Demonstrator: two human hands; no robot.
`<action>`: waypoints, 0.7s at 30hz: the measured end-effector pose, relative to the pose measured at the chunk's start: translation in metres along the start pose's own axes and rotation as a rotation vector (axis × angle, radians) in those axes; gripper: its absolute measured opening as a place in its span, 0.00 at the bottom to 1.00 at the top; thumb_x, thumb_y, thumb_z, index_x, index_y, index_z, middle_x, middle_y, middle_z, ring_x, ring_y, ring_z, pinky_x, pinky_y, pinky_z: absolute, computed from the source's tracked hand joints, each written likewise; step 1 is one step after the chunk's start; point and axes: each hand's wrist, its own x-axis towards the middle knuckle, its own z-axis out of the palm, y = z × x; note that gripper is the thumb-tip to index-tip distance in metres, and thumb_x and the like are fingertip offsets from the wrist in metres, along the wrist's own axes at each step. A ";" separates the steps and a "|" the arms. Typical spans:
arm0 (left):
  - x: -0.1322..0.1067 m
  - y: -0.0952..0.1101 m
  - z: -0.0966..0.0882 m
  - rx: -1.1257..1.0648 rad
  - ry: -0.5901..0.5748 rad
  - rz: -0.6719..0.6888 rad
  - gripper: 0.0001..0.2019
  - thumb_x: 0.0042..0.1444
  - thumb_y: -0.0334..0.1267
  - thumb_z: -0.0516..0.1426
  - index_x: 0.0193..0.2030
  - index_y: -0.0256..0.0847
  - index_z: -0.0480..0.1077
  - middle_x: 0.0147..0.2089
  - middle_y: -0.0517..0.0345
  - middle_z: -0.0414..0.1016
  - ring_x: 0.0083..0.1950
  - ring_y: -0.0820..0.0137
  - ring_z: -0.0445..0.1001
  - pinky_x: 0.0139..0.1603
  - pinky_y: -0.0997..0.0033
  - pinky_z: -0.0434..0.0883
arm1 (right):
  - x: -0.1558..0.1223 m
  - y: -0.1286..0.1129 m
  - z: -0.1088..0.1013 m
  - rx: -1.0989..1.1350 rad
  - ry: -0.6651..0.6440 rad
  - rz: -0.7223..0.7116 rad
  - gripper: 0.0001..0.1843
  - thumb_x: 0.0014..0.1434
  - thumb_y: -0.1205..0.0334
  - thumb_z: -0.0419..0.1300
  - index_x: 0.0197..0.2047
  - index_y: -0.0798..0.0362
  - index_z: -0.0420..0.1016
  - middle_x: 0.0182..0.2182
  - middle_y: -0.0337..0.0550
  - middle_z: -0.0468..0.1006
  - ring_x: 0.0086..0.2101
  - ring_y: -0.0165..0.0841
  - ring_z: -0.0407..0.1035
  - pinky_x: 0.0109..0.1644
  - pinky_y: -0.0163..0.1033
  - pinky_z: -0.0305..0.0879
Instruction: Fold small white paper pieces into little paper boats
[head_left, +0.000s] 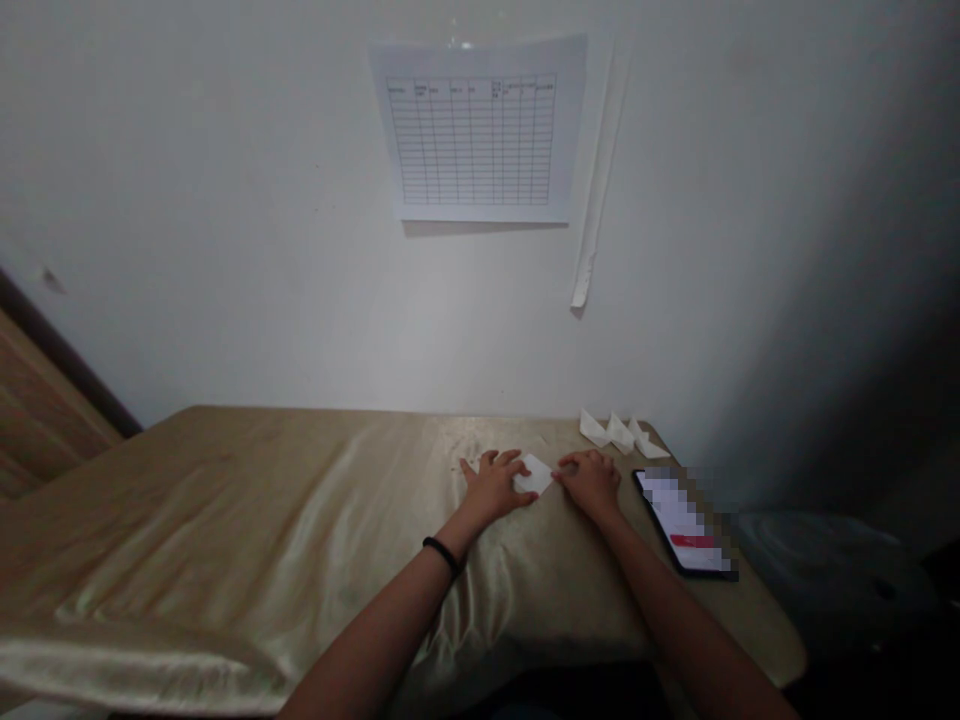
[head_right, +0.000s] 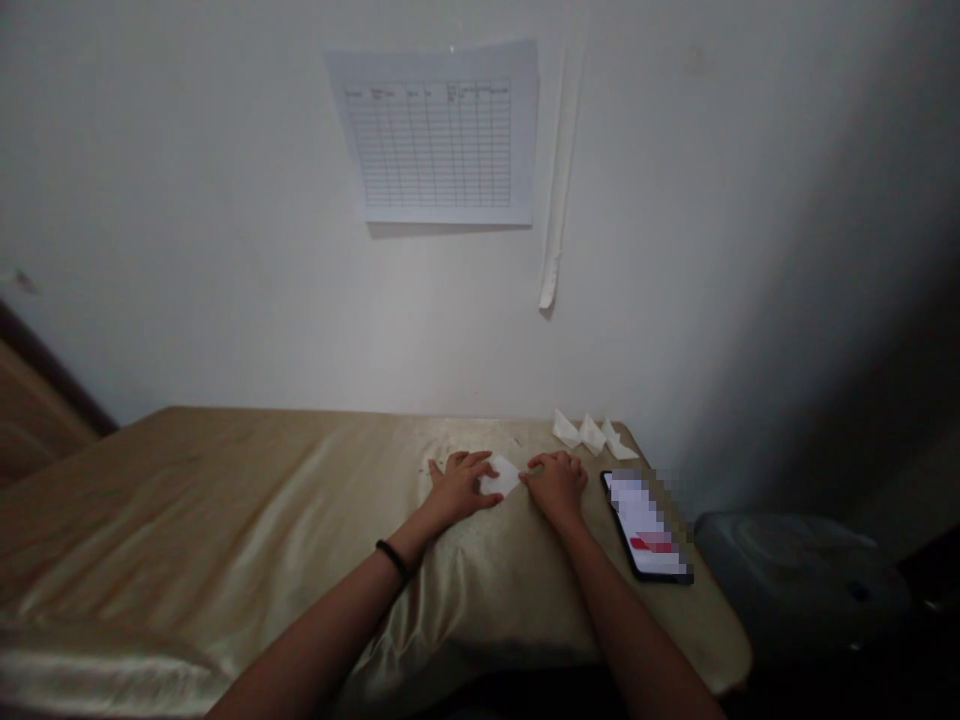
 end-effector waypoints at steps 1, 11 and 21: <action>0.000 0.001 -0.001 -0.001 -0.002 0.001 0.21 0.52 0.58 0.64 0.52 0.58 0.73 0.72 0.65 0.62 0.72 0.44 0.51 0.61 0.11 0.36 | 0.002 0.002 -0.001 0.006 -0.002 0.000 0.15 0.53 0.50 0.68 0.44 0.43 0.82 0.50 0.47 0.74 0.56 0.49 0.60 0.60 0.53 0.52; -0.001 -0.001 0.003 0.008 0.016 0.006 0.22 0.53 0.58 0.64 0.53 0.58 0.73 0.69 0.61 0.64 0.71 0.46 0.54 0.62 0.13 0.37 | 0.005 0.005 0.003 0.008 0.020 -0.051 0.10 0.58 0.56 0.63 0.42 0.38 0.84 0.46 0.44 0.76 0.53 0.46 0.63 0.61 0.53 0.49; -0.004 0.001 0.003 0.026 0.041 0.021 0.22 0.56 0.60 0.61 0.55 0.59 0.73 0.69 0.60 0.64 0.71 0.46 0.54 0.63 0.14 0.36 | 0.004 0.016 0.005 0.056 0.016 -0.204 0.09 0.57 0.56 0.65 0.41 0.39 0.85 0.45 0.45 0.77 0.51 0.44 0.63 0.60 0.49 0.53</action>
